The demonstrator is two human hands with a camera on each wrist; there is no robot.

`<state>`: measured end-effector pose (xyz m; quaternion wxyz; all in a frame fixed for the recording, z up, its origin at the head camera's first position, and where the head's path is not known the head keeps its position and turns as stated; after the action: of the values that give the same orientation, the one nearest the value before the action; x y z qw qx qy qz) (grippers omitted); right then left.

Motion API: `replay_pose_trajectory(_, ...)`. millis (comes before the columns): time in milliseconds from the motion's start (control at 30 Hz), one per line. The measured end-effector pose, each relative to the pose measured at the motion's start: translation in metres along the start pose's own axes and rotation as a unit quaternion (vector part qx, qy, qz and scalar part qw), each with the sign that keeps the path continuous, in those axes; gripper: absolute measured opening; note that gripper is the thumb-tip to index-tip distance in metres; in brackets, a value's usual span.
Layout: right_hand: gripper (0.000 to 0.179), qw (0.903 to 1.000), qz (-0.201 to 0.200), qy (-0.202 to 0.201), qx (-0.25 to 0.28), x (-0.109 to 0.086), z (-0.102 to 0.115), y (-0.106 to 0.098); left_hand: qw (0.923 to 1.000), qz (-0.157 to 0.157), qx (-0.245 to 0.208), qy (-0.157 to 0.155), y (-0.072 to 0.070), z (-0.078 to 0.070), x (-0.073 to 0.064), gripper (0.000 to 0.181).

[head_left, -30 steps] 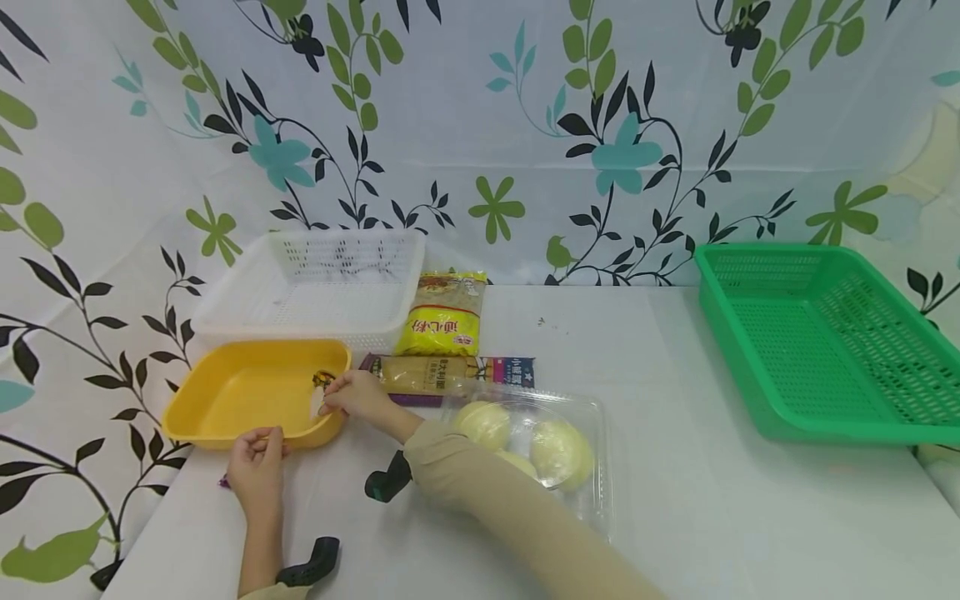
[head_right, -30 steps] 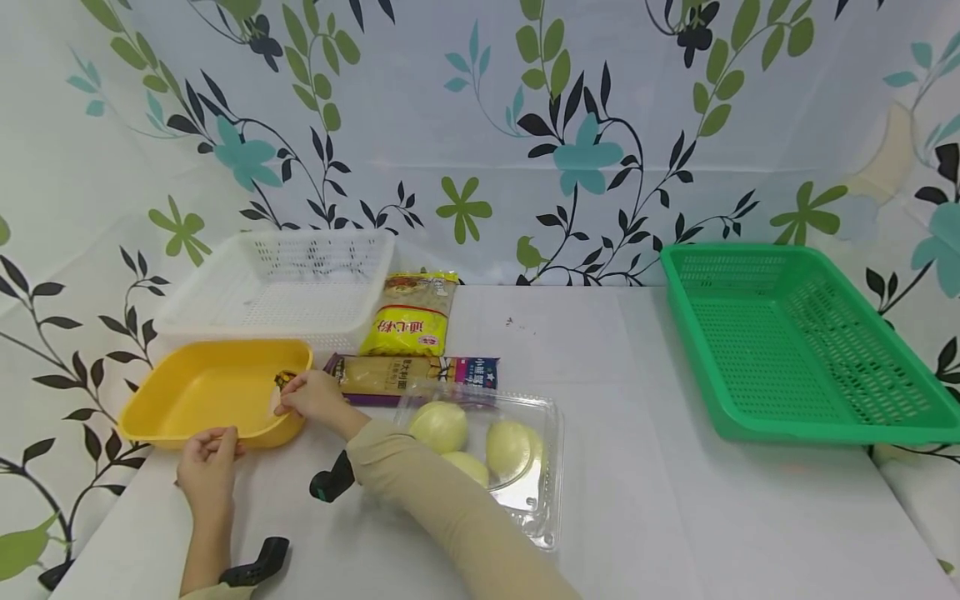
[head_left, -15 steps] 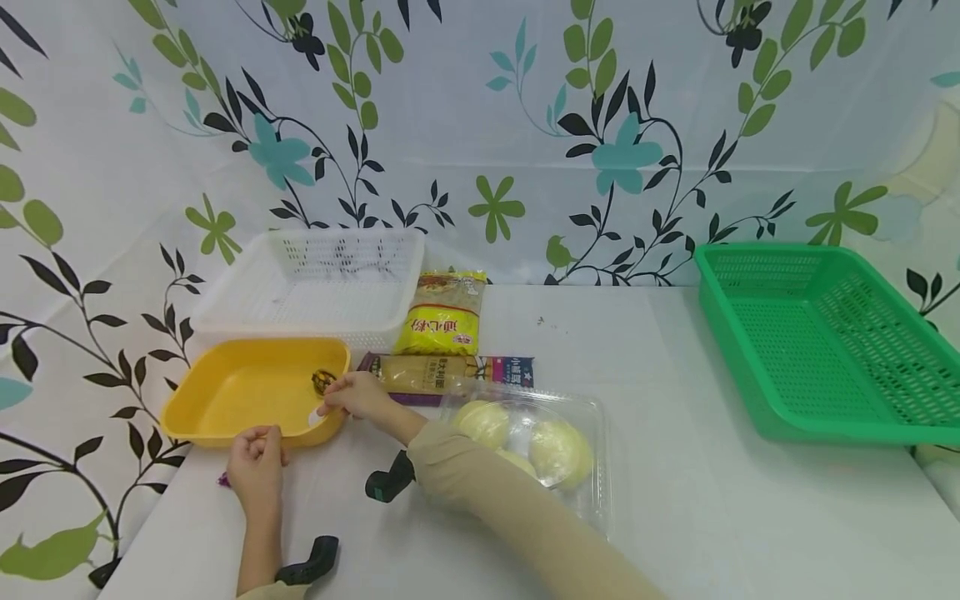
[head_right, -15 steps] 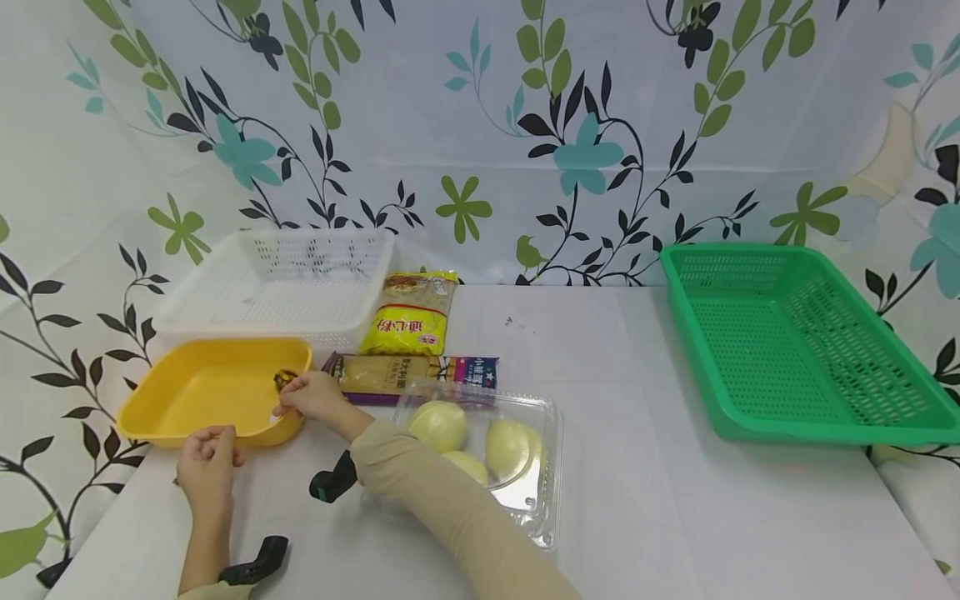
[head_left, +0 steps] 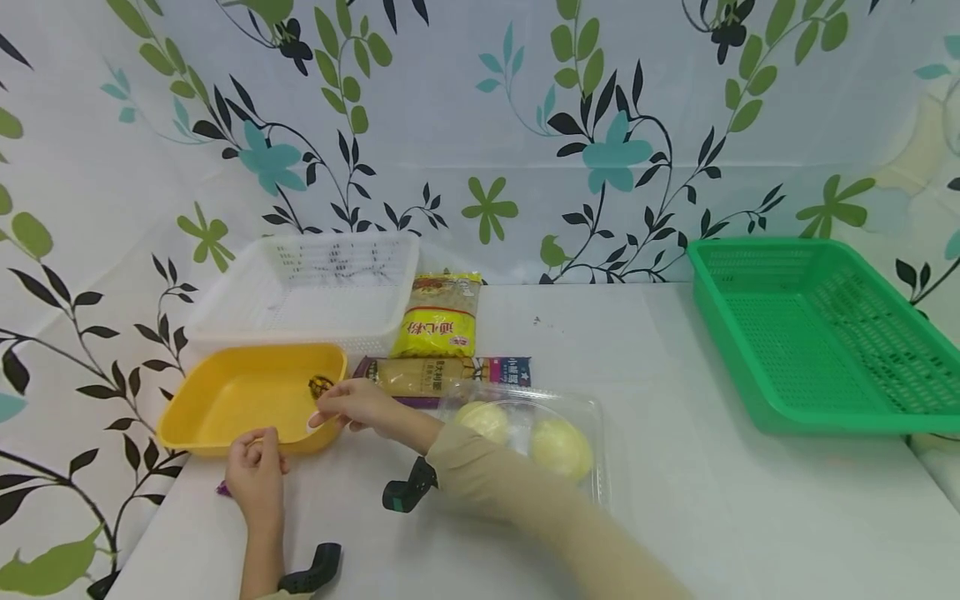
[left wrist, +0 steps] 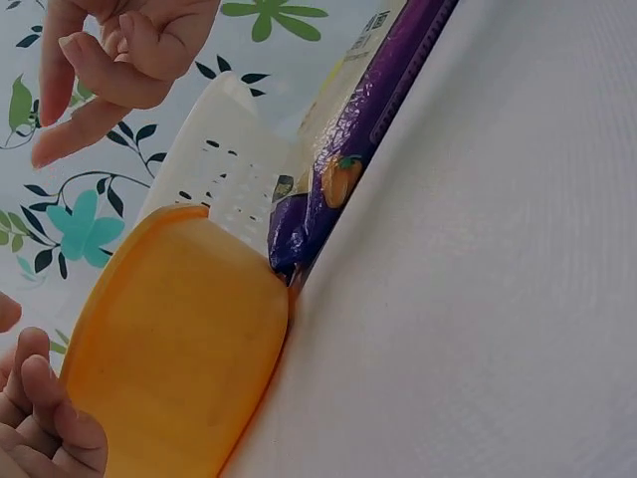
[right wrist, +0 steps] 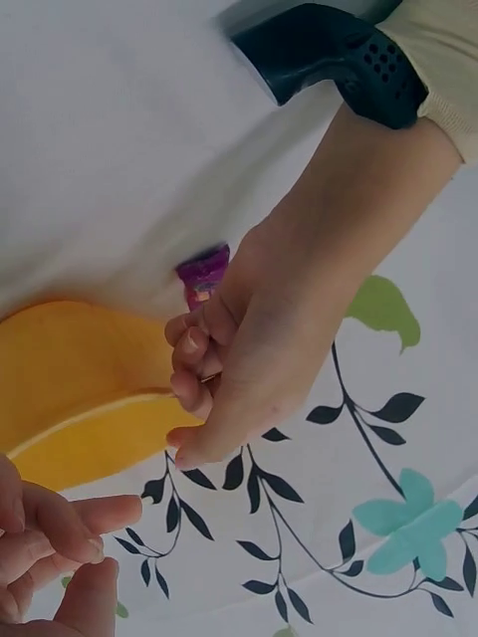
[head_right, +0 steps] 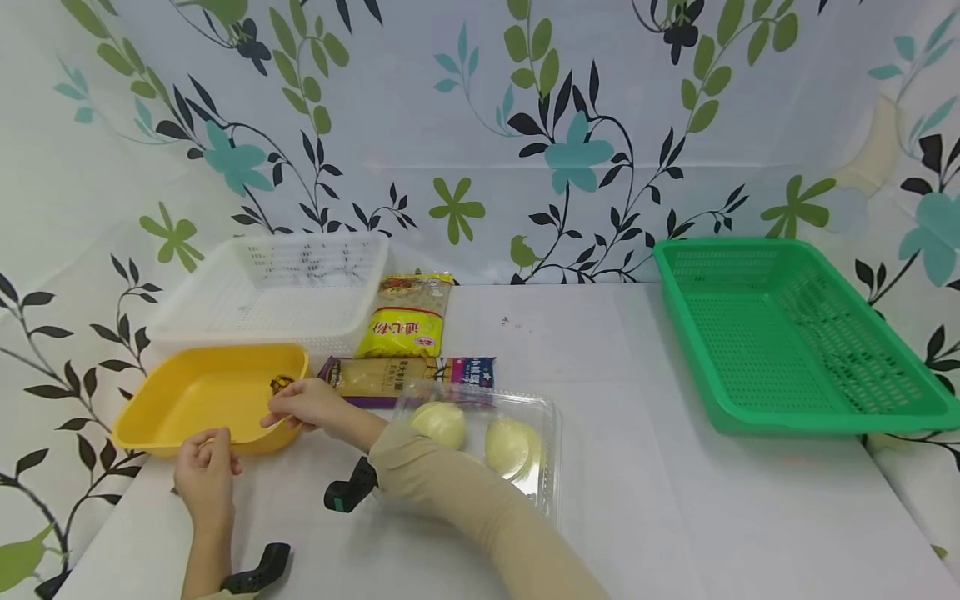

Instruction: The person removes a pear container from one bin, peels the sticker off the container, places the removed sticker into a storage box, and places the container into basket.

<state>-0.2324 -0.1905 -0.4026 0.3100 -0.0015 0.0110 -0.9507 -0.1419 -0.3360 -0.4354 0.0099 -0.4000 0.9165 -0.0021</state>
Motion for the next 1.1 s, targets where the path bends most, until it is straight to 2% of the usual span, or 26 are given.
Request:
replay_pose_trajectory(100, 0.013, 0.9997, 0.022, -0.013, 0.005, -0.005, 0.005, -0.001, 0.9999, 0.008, 0.004, 0.014, 0.003, -0.002, -0.003, 0.004)
replay_pose_trajectory(233, 0.010, 0.9981, 0.027, -0.050, 0.023, -0.011, 0.020, -0.008, 0.9985, 0.021, 0.023, 0.044, 0.011, -0.010, -0.011, 0.005)
replay_pose_trajectory(333, 0.010, 0.9949, 0.029, -0.078, 0.056, -0.018, 0.032, -0.017, 0.9951, 0.051, 0.019, 0.083, 0.022, -0.021, -0.021, 0.005)
replay_pose_trajectory(400, 0.010, 0.9921, 0.033, -0.084, 0.087, -0.024, 0.037, -0.022, 0.9904, 0.078, 0.020, 0.113, 0.030, -0.028, -0.030, 0.005)
replay_pose_trajectory(467, 0.009, 0.9887, 0.034, -0.083, 0.119, -0.031, 0.040, -0.027, 0.9854, 0.109, 0.025, 0.129, 0.040, -0.033, -0.039, 0.007)
replay_pose_trajectory(600, 0.011, 0.9840, 0.025, -0.083, 0.156, -0.042, 0.050, -0.040, 0.9805, 0.148, 0.056, 0.117, 0.056, -0.032, -0.050, 0.011)
replay_pose_trajectory(733, 0.016, 0.9826, 0.031, -0.105, 0.150, -0.051, 0.068, -0.056, 0.9777, 0.179, 0.062, 0.090, 0.070, -0.022, -0.057, 0.010)
replay_pose_trajectory(833, 0.016, 0.9818, 0.037, -0.130, 0.133, -0.056, 0.077, -0.075, 0.9728, 0.209, 0.065, 0.077, 0.080, -0.017, -0.065, 0.009)
replay_pose_trajectory(933, 0.016, 0.9832, 0.026, -0.145, 0.108, -0.064, 0.082, -0.098, 0.9607, 0.251, 0.097, 0.066, 0.090, -0.016, -0.077, 0.009)
replay_pose_trajectory(1100, 0.017, 0.9858, -0.019, -0.160, 0.047, -0.088, 0.086, -0.140, 0.9336, 0.326, 0.139, 0.052, 0.104, -0.006, -0.088, 0.016)
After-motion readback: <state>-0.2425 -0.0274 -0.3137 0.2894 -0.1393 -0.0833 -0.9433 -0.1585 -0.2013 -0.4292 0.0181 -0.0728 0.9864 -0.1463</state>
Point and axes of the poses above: each hand's wrist, its own x-axis towards the middle knuckle, its own y-axis out of the palm, z = x × y, the point moved 6 cm from there along x, towards the middle knuckle, and after that the axes turned 14 degrees about -y, right-handed, at the moved point
